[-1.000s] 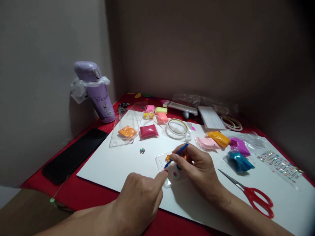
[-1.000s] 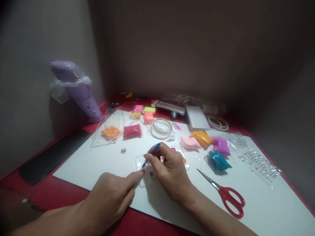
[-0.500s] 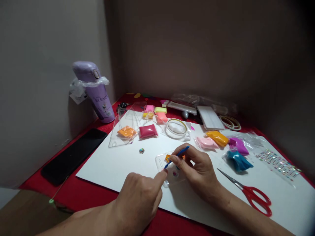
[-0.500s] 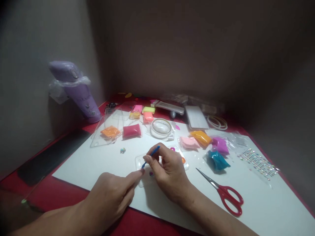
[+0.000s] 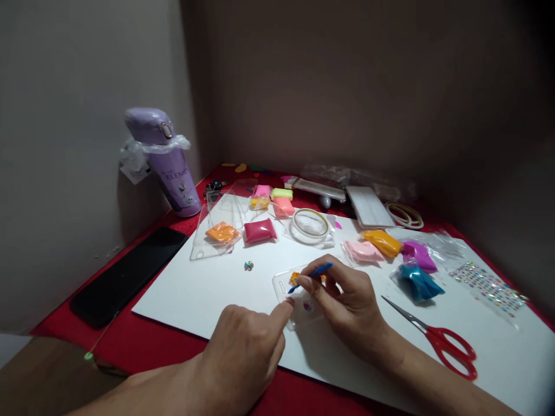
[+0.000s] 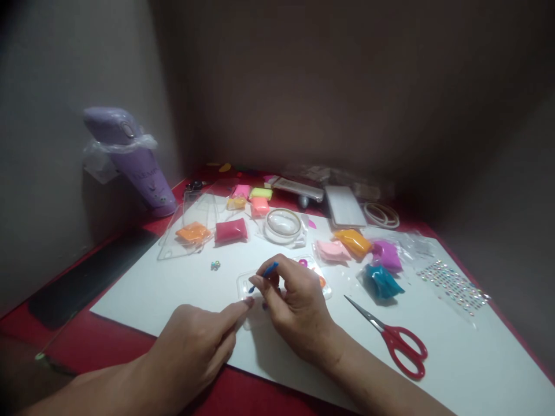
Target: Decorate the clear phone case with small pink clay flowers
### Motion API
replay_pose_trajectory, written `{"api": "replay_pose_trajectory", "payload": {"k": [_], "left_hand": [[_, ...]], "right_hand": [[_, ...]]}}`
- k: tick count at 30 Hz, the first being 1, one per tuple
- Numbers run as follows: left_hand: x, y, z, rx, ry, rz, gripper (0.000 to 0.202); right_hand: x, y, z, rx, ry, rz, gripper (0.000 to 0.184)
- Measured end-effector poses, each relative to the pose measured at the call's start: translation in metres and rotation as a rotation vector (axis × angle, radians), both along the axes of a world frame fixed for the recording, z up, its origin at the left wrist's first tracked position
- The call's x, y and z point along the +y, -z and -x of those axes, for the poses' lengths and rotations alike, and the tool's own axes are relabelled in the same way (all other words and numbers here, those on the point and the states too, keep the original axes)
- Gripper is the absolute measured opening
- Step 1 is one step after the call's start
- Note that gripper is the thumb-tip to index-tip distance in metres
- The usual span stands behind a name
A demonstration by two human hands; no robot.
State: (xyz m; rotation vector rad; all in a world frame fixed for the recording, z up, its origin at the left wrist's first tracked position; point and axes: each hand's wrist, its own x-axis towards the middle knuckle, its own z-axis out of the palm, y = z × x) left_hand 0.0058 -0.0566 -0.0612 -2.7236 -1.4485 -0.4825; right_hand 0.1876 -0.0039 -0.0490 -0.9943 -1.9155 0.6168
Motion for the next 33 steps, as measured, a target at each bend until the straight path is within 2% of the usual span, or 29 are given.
{"api": "replay_pose_trajectory", "payload": {"k": [6, 13, 21, 28, 33], "left_hand": [[0.0005, 0.0012, -0.0003, 0.009, -0.005, 0.009, 0.028], [-0.0007, 0.001, 0.0004, -0.011, -0.006, -0.011, 0.033], [0.0004, 0.0041, 0.0006, -0.044, 0.006, -0.034, 0.03], [-0.0013, 0.0008, 0.004, -0.195, 0.033, 0.007, 0.024], [0.0016, -0.0054, 0.0042, -0.297, -0.052, -0.017, 0.019]], "right_hand": [[0.0006, 0.0027, -0.0003, 0.001, -0.03, 0.002, 0.007], [-0.0014, 0.0011, -0.0011, -0.013, 0.011, -0.087, 0.005], [-0.0037, -0.0012, -0.0005, -0.028, -0.011, -0.163, 0.006], [-0.0035, 0.0016, -0.002, 0.029, 0.043, -0.182, 0.007], [-0.0059, -0.0001, -0.0038, 0.07, 0.081, -0.204, 0.005]]}}
